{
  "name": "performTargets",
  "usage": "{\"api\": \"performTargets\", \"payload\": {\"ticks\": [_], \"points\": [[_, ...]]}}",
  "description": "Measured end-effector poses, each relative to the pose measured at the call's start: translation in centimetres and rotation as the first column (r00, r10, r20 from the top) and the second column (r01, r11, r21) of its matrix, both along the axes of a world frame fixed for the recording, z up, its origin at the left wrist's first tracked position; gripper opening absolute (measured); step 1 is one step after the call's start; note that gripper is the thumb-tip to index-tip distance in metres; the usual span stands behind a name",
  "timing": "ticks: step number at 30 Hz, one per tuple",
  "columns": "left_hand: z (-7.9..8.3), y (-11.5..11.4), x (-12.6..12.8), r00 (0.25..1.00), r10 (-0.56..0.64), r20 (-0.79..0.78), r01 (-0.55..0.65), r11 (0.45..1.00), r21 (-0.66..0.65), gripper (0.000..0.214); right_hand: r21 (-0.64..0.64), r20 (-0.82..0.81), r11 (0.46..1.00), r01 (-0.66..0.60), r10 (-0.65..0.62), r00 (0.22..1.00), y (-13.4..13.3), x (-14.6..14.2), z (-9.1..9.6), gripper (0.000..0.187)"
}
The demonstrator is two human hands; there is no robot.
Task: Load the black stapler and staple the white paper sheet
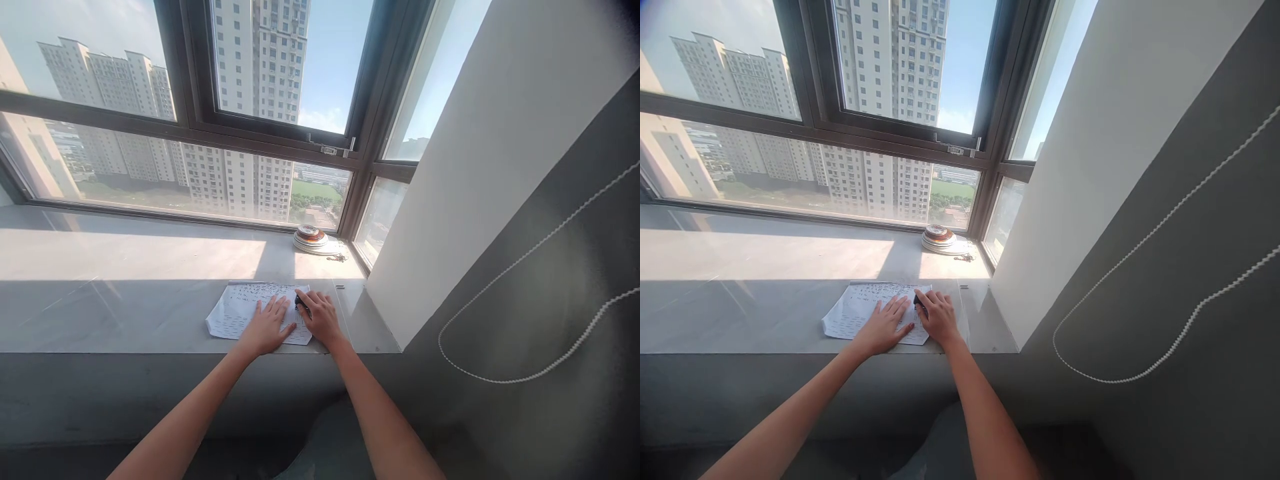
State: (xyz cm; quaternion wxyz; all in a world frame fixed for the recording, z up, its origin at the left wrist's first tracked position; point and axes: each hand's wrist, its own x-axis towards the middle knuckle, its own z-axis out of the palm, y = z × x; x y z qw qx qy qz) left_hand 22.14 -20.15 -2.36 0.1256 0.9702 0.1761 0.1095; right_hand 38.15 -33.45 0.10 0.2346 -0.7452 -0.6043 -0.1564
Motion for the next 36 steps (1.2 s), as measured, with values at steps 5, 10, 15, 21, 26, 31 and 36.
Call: {"api": "performTargets", "payload": {"ticks": [5,10,15,21,26,31,36], "points": [[0.0,0.0,0.1,1.0,0.006,-0.007,-0.006,1.0,-0.001,0.078,0.002,0.018,1.0,-0.015,0.015,1.0,0.0,-0.1,0.0,0.044],[0.4,-0.1,0.1,0.999,0.008,-0.034,-0.008,1.0,-0.012,0.078,-0.015,0.036,1.0,-0.018,0.019,0.999,0.0,-0.2,0.1,0.044],[0.2,-0.1,0.1,1.0,-0.002,-0.032,0.001,1.0,-0.009,0.079,-0.024,0.039,1.0,-0.014,0.015,0.999,0.0,-0.3,0.2,0.044],[0.3,0.0,0.1,0.998,0.009,-0.061,-0.01,1.0,-0.006,0.081,0.002,0.056,0.999,0.039,-0.039,0.998,0.2,-0.2,-0.3,0.043],[0.4,0.0,0.2,0.992,0.023,-0.122,-0.024,1.0,-0.005,0.086,0.079,0.008,0.957,0.279,-0.28,0.96,0.4,0.3,-1.0,0.043],[0.3,0.0,0.4,0.989,0.022,-0.149,-0.022,1.0,-0.004,0.089,0.139,-0.062,0.906,0.399,-0.394,0.917,0.5,0.2,-1.1,0.041],[0.2,0.1,0.3,0.993,0.029,-0.114,-0.031,0.999,-0.015,0.088,0.145,-0.201,0.857,0.494,-0.463,0.863,-0.2,0.6,-1.5,0.033]]}}
